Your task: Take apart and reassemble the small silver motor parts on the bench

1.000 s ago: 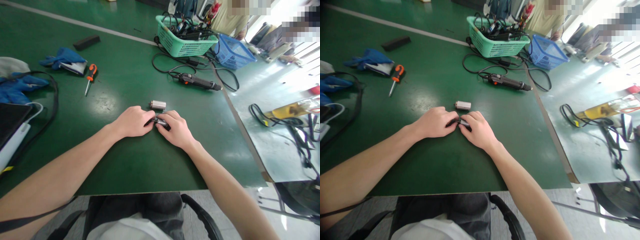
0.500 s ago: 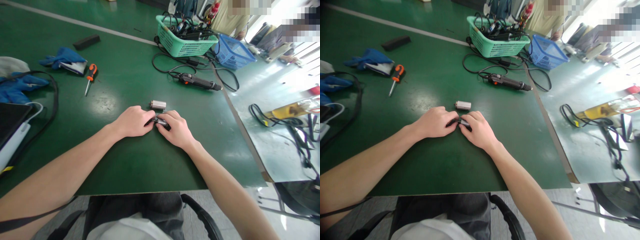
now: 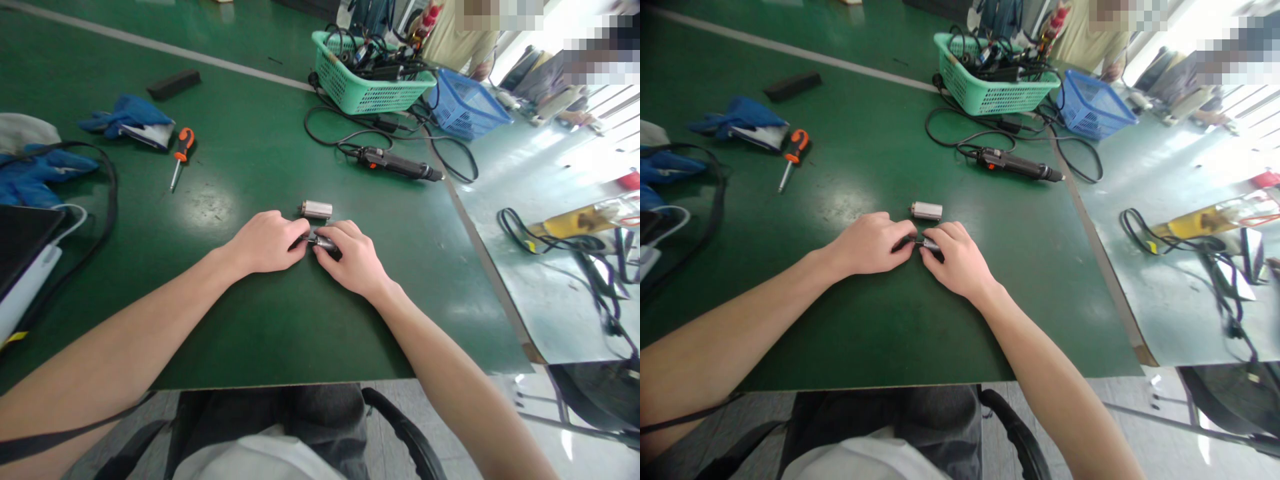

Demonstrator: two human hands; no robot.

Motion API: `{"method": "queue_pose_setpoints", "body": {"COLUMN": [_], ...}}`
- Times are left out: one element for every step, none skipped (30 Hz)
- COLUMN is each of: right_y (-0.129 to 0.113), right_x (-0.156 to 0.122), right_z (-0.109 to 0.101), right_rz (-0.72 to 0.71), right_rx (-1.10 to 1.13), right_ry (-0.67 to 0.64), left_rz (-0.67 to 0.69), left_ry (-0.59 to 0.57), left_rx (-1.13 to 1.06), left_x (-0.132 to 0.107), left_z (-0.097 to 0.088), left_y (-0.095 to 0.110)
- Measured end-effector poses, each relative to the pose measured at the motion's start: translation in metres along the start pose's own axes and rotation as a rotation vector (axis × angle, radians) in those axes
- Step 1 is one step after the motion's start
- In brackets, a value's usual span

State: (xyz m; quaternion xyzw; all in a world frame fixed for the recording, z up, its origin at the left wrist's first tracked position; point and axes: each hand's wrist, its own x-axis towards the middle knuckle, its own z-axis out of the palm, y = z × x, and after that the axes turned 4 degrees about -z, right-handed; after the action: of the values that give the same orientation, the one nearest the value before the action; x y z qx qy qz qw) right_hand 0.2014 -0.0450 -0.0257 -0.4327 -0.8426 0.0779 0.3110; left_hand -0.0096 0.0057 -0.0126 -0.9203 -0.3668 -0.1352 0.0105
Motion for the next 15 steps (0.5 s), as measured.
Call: {"method": "queue_pose_setpoints", "body": {"right_y": [0.0000, 0.0001, 0.0001, 0.0002, 0.0004, 0.0006, 0.0008, 0.0009, 0.0011, 0.0012, 0.0013, 0.0013, 0.0013, 0.0013, 0.0012], "right_x": [-0.0002, -0.0003, -0.0005, -0.0006, -0.0007, -0.0008, -0.0009, -0.0009, -0.0010, -0.0010, -0.0010, -0.0010, -0.0009, -0.0008, -0.0008], "right_z": [0.0001, 0.0003, 0.0004, 0.0004, 0.0005, 0.0005, 0.0004, 0.0004, 0.0004, 0.0003, 0.0003, 0.0003, 0.0003, 0.0003, 0.0003], "right_rz": [0.001, 0.001, 0.002, 0.003, 0.003, 0.002, 0.001, 0.000, 0.000, 0.000, 0.001, 0.002, 0.003, 0.002, 0.001], "right_rx": [0.000, 0.001, 0.000, -0.001, -0.002, -0.003, -0.004, -0.004, -0.003, -0.002, -0.001, 0.000, 0.001, 0.002, 0.003], "right_ry": [0.001, 0.001, 0.001, 0.003, 0.003, 0.003, 0.004, 0.004, 0.003, 0.002, 0.001, -0.001, -0.001, -0.001, 0.000], "left_rz": [-0.002, -0.002, -0.004, -0.006, -0.008, -0.008, -0.006, -0.005, -0.003, 0.001, 0.003, 0.004, 0.005, 0.008, 0.012], "left_ry": [0.002, 0.003, 0.004, 0.005, 0.004, 0.003, 0.001, -0.001, -0.004, -0.006, -0.007, -0.007, -0.008, -0.009, -0.008], "left_rx": [-0.001, -0.003, -0.005, -0.005, -0.004, -0.003, -0.002, -0.002, -0.005, -0.009, -0.013, -0.015, -0.016, -0.016, -0.016], "left_x": [0.0000, 0.0000, 0.0001, 0.0001, 0.0002, 0.0002, 0.0002, 0.0002, 0.0003, 0.0003, 0.0004, 0.0004, 0.0005, 0.0006, 0.0006], "left_z": [0.0001, 0.0002, 0.0003, 0.0004, 0.0004, 0.0004, 0.0003, 0.0001, -0.0001, -0.0004, -0.0006, -0.0009, -0.0011, -0.0012, -0.0013], "left_y": [-0.0001, -0.0001, -0.0001, -0.0001, -0.0001, 0.0000, 0.0001, 0.0002, 0.0002, 0.0003, 0.0003, 0.0003, 0.0002, 0.0001, -0.0001]}}
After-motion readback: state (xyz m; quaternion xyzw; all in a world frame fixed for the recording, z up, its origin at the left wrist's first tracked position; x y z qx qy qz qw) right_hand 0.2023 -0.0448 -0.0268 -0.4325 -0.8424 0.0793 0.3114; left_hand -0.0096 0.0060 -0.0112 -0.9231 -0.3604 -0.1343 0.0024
